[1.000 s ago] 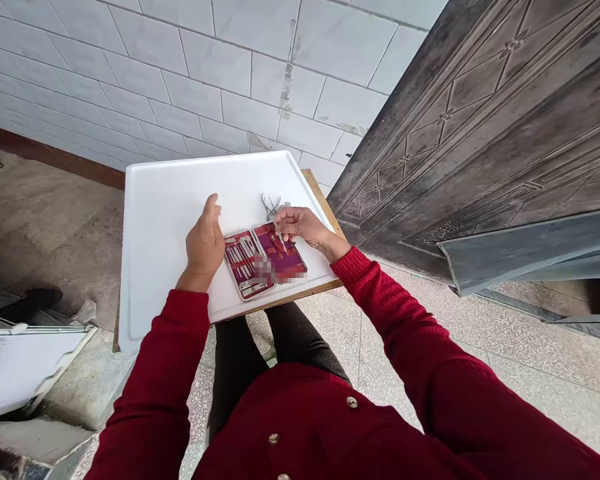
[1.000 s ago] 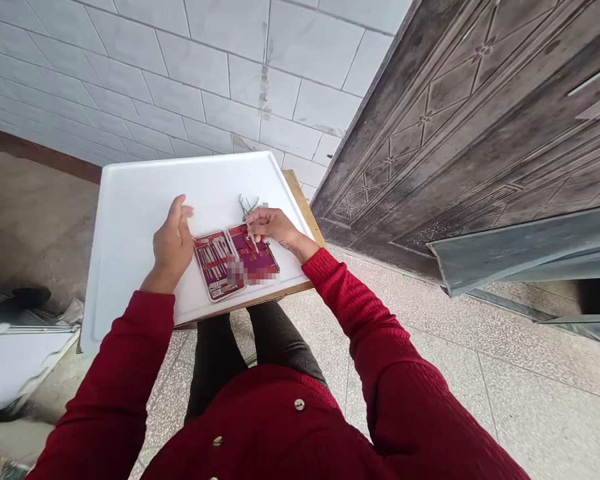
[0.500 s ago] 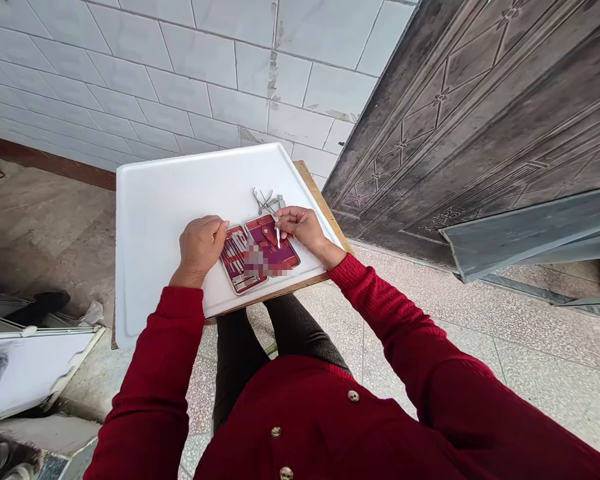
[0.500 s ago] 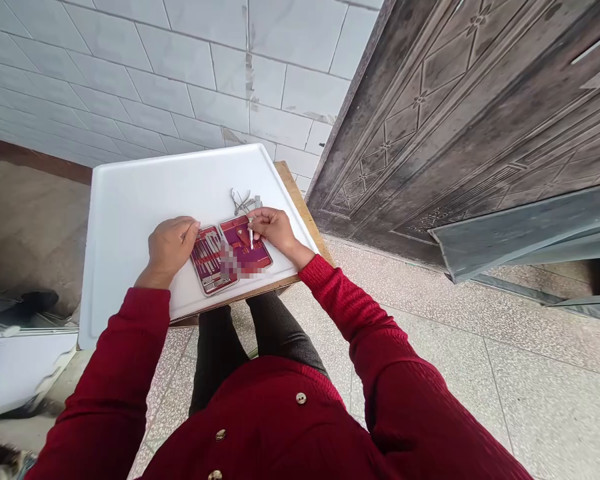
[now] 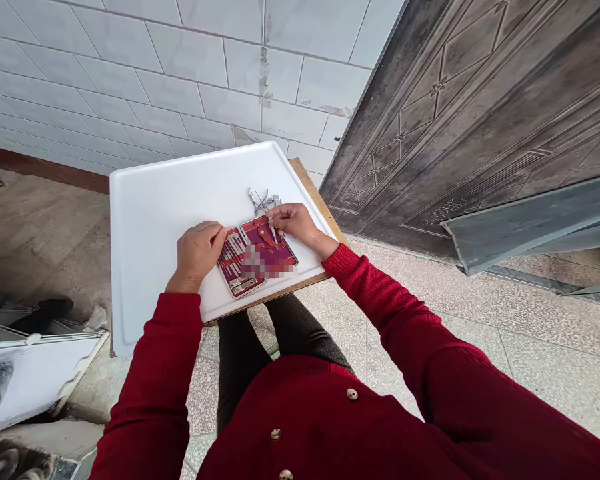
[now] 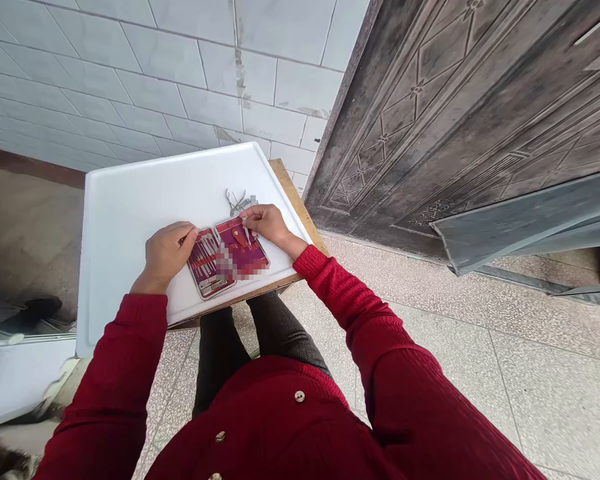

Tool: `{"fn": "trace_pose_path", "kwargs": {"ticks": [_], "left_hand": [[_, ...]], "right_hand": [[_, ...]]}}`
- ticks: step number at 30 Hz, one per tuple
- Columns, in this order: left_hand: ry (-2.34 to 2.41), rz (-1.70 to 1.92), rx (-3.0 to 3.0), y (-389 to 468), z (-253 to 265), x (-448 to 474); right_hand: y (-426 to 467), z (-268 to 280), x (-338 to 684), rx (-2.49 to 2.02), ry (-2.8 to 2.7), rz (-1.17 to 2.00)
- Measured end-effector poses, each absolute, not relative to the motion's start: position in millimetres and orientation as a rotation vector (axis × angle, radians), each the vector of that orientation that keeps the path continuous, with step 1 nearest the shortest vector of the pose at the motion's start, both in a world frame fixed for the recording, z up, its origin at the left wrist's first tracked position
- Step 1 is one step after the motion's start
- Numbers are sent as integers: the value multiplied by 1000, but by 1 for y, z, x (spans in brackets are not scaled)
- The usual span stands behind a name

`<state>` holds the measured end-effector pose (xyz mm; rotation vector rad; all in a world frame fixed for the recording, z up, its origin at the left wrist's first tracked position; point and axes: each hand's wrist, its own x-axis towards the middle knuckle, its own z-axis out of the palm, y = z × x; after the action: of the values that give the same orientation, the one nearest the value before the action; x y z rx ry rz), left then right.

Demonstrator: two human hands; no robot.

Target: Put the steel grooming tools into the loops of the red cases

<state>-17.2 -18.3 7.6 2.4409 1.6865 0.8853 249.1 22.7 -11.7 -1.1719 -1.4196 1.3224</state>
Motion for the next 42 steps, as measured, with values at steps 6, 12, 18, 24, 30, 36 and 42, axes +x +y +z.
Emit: {"fn": "trace_pose_path", "kwargs": {"ticks": [6,12,18,24,30,36,42], "left_hand": [[1655,912,2461,-14,4,-19],[1598,871,2501,-10,0,-21],[1596,857,2515,-10,-1,-21],[1592,848,2519,-10,-1,-22],[1617,916,2499,-10,-1,-23],[1692,1013,2513,-10,0,-25],[1677,975,2523,-12,-1,-24]], "right_hand": [[24,-21,250,-1214,-1482,1208],[23,-20,247,-1306,-1670,931],[8,-6,241,-1374,-1862,747],[-9,-3,238,-1422,-1981,629],[-12,3,241,-1424,-2005,609],[14,28,248,-1544,-2041,472],[51,42,235,-1760,-2104,370]]}}
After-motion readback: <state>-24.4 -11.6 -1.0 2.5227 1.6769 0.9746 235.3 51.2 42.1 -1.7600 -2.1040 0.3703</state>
